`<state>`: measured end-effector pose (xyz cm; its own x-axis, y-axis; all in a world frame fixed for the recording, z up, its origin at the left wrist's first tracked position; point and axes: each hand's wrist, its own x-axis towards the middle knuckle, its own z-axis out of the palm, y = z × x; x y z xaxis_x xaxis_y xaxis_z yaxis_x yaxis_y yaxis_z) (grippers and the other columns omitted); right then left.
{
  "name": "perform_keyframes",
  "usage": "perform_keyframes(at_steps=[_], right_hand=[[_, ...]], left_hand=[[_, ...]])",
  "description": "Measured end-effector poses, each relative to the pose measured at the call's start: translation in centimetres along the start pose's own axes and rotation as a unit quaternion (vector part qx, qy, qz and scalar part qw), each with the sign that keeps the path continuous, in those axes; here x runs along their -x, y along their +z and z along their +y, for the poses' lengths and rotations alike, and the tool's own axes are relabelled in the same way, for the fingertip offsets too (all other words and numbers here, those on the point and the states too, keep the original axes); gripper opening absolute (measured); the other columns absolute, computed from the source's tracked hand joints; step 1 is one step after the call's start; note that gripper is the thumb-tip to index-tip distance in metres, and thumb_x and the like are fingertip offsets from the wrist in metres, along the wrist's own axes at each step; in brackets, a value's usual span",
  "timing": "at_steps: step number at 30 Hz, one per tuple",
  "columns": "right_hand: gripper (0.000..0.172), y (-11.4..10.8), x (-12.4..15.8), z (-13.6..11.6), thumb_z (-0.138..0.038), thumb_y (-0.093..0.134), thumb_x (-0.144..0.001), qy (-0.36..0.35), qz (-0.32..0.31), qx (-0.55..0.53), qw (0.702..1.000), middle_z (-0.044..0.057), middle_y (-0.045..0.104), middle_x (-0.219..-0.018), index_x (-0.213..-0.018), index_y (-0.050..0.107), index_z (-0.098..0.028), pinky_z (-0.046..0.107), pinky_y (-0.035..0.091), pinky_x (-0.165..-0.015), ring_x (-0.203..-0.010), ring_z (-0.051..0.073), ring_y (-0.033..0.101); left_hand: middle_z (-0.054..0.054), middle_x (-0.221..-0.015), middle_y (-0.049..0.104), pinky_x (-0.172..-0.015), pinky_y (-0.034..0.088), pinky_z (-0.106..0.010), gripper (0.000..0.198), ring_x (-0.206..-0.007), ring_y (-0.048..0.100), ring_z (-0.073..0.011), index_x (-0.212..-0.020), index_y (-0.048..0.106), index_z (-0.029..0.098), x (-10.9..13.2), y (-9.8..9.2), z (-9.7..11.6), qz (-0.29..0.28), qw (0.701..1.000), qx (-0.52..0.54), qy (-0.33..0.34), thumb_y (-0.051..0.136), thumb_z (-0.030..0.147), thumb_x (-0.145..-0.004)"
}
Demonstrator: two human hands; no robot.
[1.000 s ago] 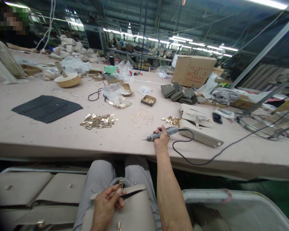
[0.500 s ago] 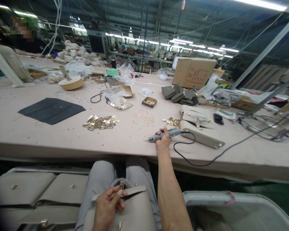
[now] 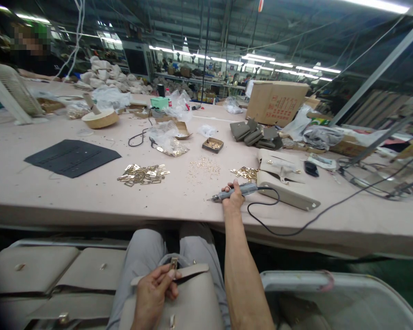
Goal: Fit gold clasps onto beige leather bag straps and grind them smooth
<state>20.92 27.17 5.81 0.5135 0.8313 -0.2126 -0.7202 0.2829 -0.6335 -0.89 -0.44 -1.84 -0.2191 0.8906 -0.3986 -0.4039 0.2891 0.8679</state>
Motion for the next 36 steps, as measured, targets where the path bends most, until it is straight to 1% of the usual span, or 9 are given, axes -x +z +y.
perform_keyframes(at_steps=[9, 13, 22, 28, 32, 36], right_hand=[[0.049, -0.28, -0.09, 0.18, -0.045, 0.091, -0.080, -0.003, -0.015, 0.007, 1.000, -0.009, 0.061, -0.073, -0.089, 0.048, -0.021, 0.022, 0.056, -0.051, -0.047, 0.005, 0.050], [0.049, -0.23, 0.16, 0.09, -0.045, 0.090, -0.080, -0.007, -0.018, 0.009, 1.000, -0.009, 0.061, -0.073, -0.090, 0.048, -0.021, 0.022, 0.055, -0.050, -0.047, 0.006, 0.051], [0.048, 0.35, 0.65, -0.24, -0.043, 0.089, -0.082, -0.005, 0.006, 0.004, 1.000, -0.008, 0.060, -0.071, -0.089, 0.047, -0.021, 0.022, 0.053, -0.048, -0.047, 0.006, 0.049], [0.047, 0.30, 0.62, -0.16, -0.041, 0.090, -0.081, -0.002, 0.010, 0.003, 1.000, -0.008, 0.060, -0.072, -0.087, 0.047, -0.021, 0.022, 0.053, -0.048, -0.046, 0.006, 0.049], [0.047, 0.19, 0.52, -0.11, -0.040, 0.090, -0.080, -0.004, 0.008, 0.002, 1.000, -0.008, 0.061, -0.072, -0.085, 0.048, -0.020, 0.021, 0.052, -0.048, -0.047, 0.005, 0.050], [0.048, 0.23, 0.61, -0.04, -0.041, 0.091, -0.079, -0.012, 0.006, 0.008, 1.000, -0.008, 0.060, -0.072, -0.084, 0.048, -0.020, 0.021, 0.051, -0.048, -0.048, 0.005, 0.049]], left_hand=[[-0.009, -0.070, 0.076, -0.040, 0.049, -0.022, 0.055, -0.042, 0.061, -0.0134, -0.087, 0.078, 0.011, -0.02, -0.04, -0.19, -0.001, 1.000, -0.003, -0.001, 0.091, 0.058, -0.064], [-0.010, -0.074, 0.078, -0.039, 0.048, -0.022, 0.055, -0.041, 0.061, -0.0131, -0.087, 0.078, 0.011, 0.09, -0.07, -0.13, -0.001, 1.000, 0.001, 0.001, 0.091, 0.058, -0.063], [-0.010, -0.074, 0.077, -0.038, 0.049, -0.024, 0.060, -0.041, 0.062, -0.0149, -0.088, 0.078, 0.010, 0.20, 0.13, 0.04, 0.004, 1.000, 0.002, -0.007, 0.092, 0.061, -0.059], [-0.009, -0.072, 0.077, -0.039, 0.050, -0.022, 0.055, -0.041, 0.061, -0.0137, -0.087, 0.078, 0.011, 0.05, -0.07, -0.33, 0.000, 1.000, 0.000, -0.002, 0.091, 0.058, -0.062], [-0.010, -0.072, 0.077, -0.039, 0.049, -0.022, 0.056, -0.041, 0.061, -0.0134, -0.089, 0.078, 0.011, -0.04, -0.17, -0.57, -0.004, 1.000, 0.002, -0.001, 0.091, 0.058, -0.063], [-0.009, -0.072, 0.076, -0.038, 0.049, -0.022, 0.056, -0.041, 0.061, -0.0137, -0.088, 0.078, 0.011, 0.04, -0.09, -0.33, 0.001, 1.000, 0.004, -0.002, 0.091, 0.058, -0.062]])
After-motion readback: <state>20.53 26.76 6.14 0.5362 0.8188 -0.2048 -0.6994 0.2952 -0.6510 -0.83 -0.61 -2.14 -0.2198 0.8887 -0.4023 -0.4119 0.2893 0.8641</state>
